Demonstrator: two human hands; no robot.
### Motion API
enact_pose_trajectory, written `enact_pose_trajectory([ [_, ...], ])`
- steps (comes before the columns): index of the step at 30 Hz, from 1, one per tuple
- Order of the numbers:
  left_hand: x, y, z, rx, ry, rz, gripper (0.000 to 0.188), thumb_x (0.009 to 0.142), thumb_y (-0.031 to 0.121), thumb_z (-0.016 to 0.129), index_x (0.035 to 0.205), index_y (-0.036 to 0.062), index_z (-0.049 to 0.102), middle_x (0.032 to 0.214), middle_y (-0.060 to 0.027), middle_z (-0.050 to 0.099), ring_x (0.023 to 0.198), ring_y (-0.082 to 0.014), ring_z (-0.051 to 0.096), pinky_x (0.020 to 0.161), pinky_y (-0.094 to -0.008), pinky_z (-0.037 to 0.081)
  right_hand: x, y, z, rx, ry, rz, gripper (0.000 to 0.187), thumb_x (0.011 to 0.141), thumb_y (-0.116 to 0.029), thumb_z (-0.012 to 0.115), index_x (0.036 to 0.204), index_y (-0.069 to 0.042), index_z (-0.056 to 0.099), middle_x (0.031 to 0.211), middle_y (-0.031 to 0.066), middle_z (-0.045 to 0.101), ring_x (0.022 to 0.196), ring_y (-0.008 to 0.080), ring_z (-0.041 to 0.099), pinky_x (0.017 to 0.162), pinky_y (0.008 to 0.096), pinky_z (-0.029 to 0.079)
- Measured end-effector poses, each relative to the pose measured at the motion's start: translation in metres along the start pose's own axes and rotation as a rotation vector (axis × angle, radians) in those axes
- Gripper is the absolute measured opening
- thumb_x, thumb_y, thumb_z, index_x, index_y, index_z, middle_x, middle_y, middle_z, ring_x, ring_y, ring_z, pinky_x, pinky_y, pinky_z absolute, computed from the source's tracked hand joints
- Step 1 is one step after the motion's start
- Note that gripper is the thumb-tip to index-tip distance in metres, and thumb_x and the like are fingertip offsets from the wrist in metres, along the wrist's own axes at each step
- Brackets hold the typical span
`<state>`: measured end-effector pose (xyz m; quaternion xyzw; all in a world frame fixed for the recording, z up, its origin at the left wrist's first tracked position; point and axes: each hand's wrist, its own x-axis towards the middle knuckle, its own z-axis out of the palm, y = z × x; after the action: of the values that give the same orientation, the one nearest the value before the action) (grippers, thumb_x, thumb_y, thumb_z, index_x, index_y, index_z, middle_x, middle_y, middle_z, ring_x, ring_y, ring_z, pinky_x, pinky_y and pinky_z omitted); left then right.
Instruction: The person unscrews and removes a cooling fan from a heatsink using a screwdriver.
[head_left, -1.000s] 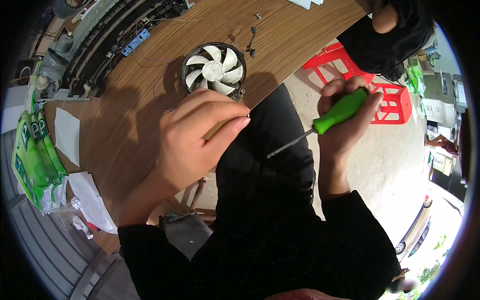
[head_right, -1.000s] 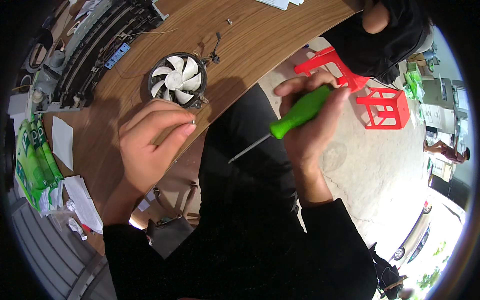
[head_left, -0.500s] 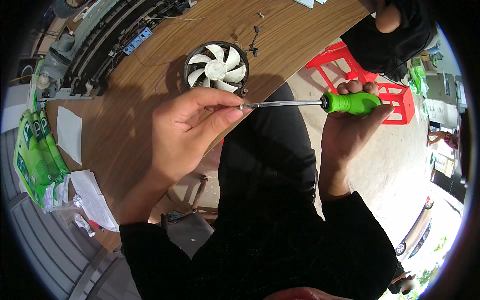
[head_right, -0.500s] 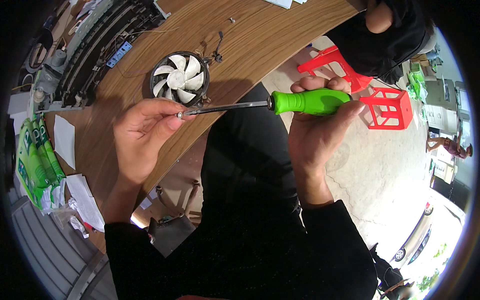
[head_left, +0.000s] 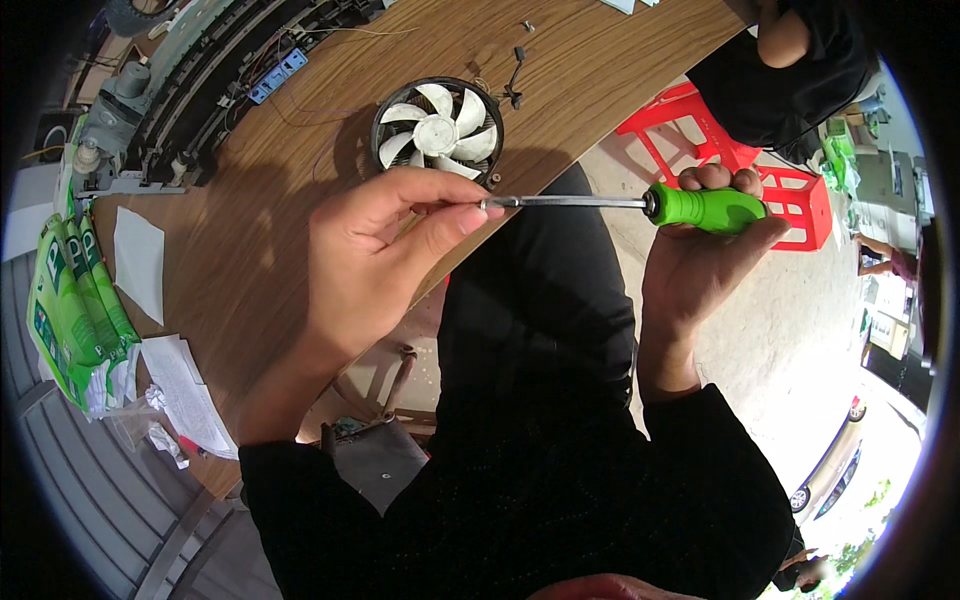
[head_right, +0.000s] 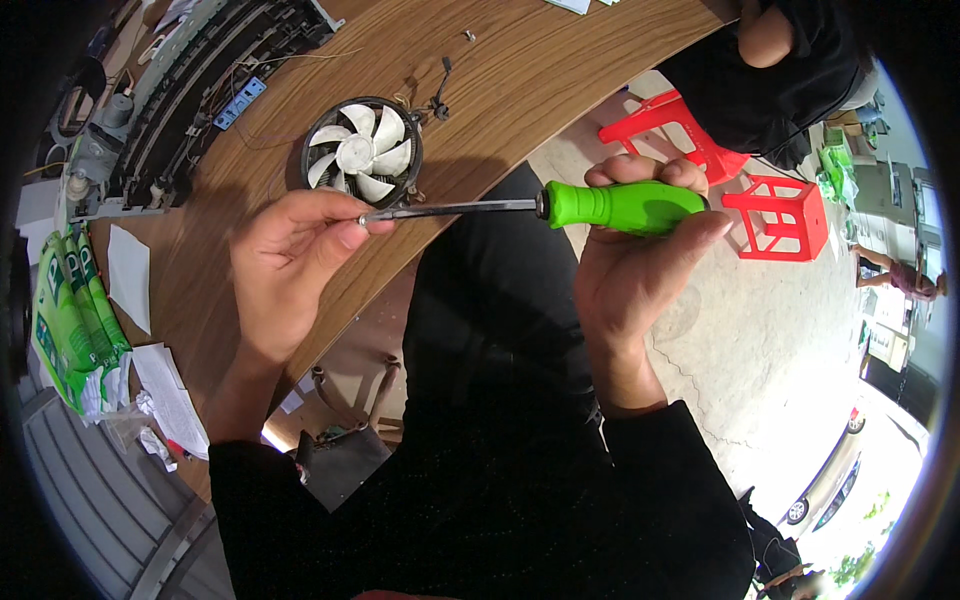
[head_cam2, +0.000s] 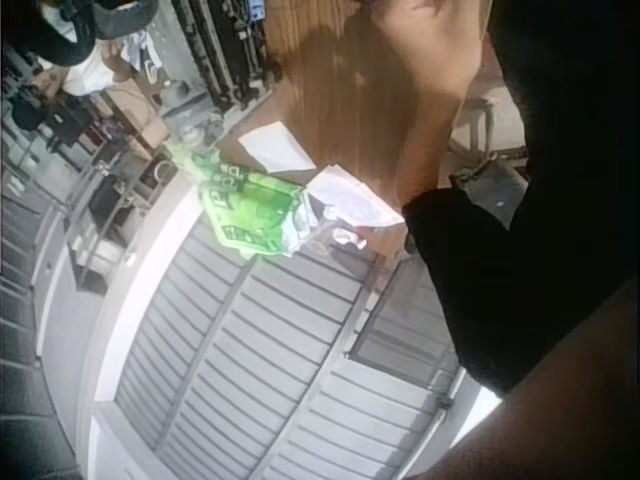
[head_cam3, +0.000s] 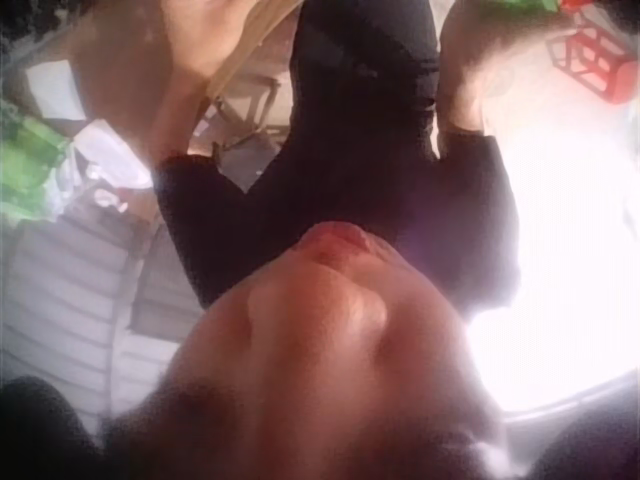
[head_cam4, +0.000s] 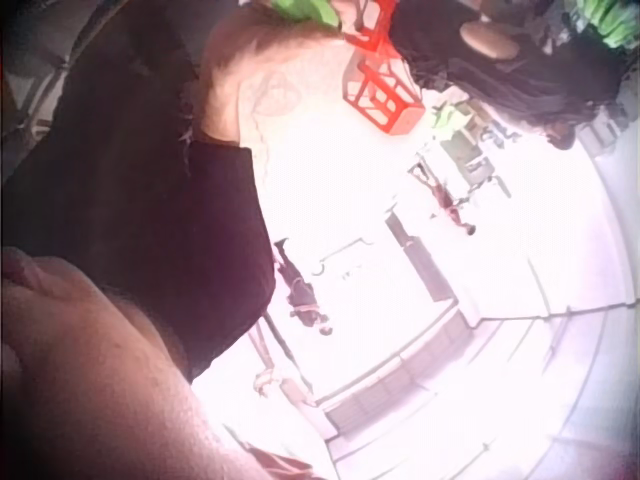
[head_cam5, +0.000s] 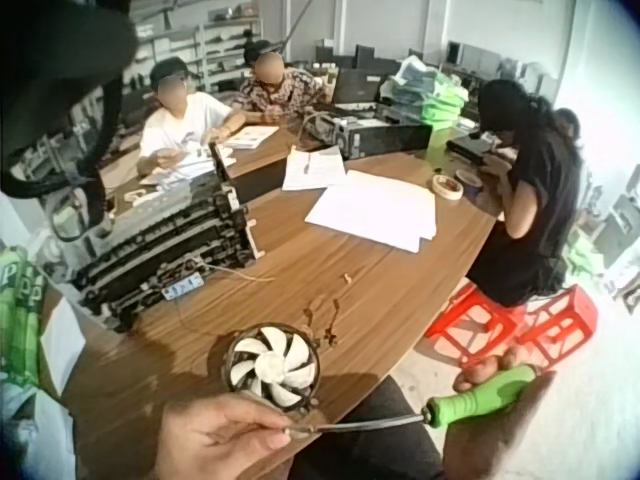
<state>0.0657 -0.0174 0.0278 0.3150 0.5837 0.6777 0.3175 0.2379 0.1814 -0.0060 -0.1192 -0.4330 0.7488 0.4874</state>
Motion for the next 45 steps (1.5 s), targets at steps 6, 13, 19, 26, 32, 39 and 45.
enact_pose_trajectory([
  [6, 0.0, 0.0, -0.004, 0.065, -0.076, 0.023, 0.016, 0.098, -0.004, 0.065, 0.114, -0.0075, 0.067, 0.103, -0.0162, 0.074, 0.098, -0.019, 0.073, 0.089, -0.0305, 0.059, 0.0, 0.002, -0.003, -0.005, -0.015, 0.003, 0.061, 0.101, -0.065, 0.051, 0.123, -0.007, 0.054, 0.107, 0.011, 0.067, 0.102, 0.0236, 0.062, 0.091, 0.0352, 0.055],
  [13, 0.002, -0.008, -0.005, 0.403, 0.007, 0.212, 0.013, 0.089, 0.0, 0.078, 0.102, -0.0022, 0.076, 0.094, -0.0094, 0.077, 0.084, -0.0118, 0.072, 0.075, -0.0235, 0.055, -0.003, -0.002, -0.004, -0.048, -0.184, -0.169, 0.065, 0.099, -0.067, 0.053, 0.125, -0.007, 0.054, 0.106, 0.0125, 0.067, 0.102, 0.0255, 0.062, 0.093, 0.0362, 0.051],
  [19, -0.002, -0.008, -0.006, 0.242, -0.04, 0.161, 0.013, 0.095, -0.008, 0.067, 0.108, -0.0102, 0.067, 0.1, -0.0165, 0.071, 0.095, -0.0208, 0.072, 0.086, -0.0297, 0.057, -0.003, 0.001, -0.015, 0.054, -0.133, 0.005, 0.066, 0.098, -0.067, 0.056, 0.124, -0.007, 0.053, 0.111, 0.0161, 0.064, 0.103, 0.0284, 0.063, 0.094, 0.0412, 0.055],
  [26, 0.002, -0.009, -0.009, 0.318, 0.034, 0.137, 0.012, 0.091, -0.004, 0.073, 0.103, -0.0066, 0.072, 0.095, -0.013, 0.074, 0.085, -0.017, 0.072, 0.076, -0.0282, 0.057, 0.015, -0.007, -0.021, -0.114, -0.248, 0.202, 0.072, 0.098, -0.068, 0.054, 0.125, -0.001, 0.049, 0.113, 0.0247, 0.06, 0.094, 0.0303, 0.07, 0.069, 0.0433, 0.065],
  [32, -0.007, -0.02, 0.012, 0.758, 0.027, 0.632, 0.017, 0.079, 0.005, 0.083, 0.091, 0.0014, 0.071, 0.08, -0.0069, 0.071, 0.074, -0.019, 0.069, 0.064, -0.0298, 0.055, 0.014, -0.028, -0.036, -0.114, -0.215, 0.194, 0.071, 0.098, -0.063, 0.059, 0.128, 0.001, 0.048, 0.109, 0.021, 0.054, 0.081, 0.0258, 0.064, 0.063, 0.0385, 0.065],
  [39, -0.008, -0.036, 0.01, 1.255, 0.099, 0.781, 0.015, 0.083, 0.01, 0.08, 0.091, 0.0013, 0.071, 0.079, -0.0041, 0.063, 0.075, -0.0175, 0.061, 0.061, -0.0287, 0.052, -0.001, -0.024, -0.018, -0.353, -0.151, -0.023, 0.066, 0.098, -0.055, 0.064, 0.134, -0.004, 0.045, 0.112, 0.0291, 0.064, 0.09, 0.0353, 0.073, 0.061, 0.0364, 0.063],
  [45, 0.0, -0.036, 0.004, 1.321, 0.081, 0.81, 0.018, 0.079, 0.009, 0.081, 0.094, 0.0049, 0.074, 0.079, -0.001, 0.059, 0.073, -0.0185, 0.058, 0.055, -0.0314, 0.046, 0.015, -0.031, 0.025, -0.653, -0.517, -0.435, 0.07, 0.097, -0.05, 0.068, 0.137, -0.001, 0.038, 0.112, 0.0346, 0.068, 0.08, 0.0373, 0.076, 0.062, 0.0375, 0.063],
])
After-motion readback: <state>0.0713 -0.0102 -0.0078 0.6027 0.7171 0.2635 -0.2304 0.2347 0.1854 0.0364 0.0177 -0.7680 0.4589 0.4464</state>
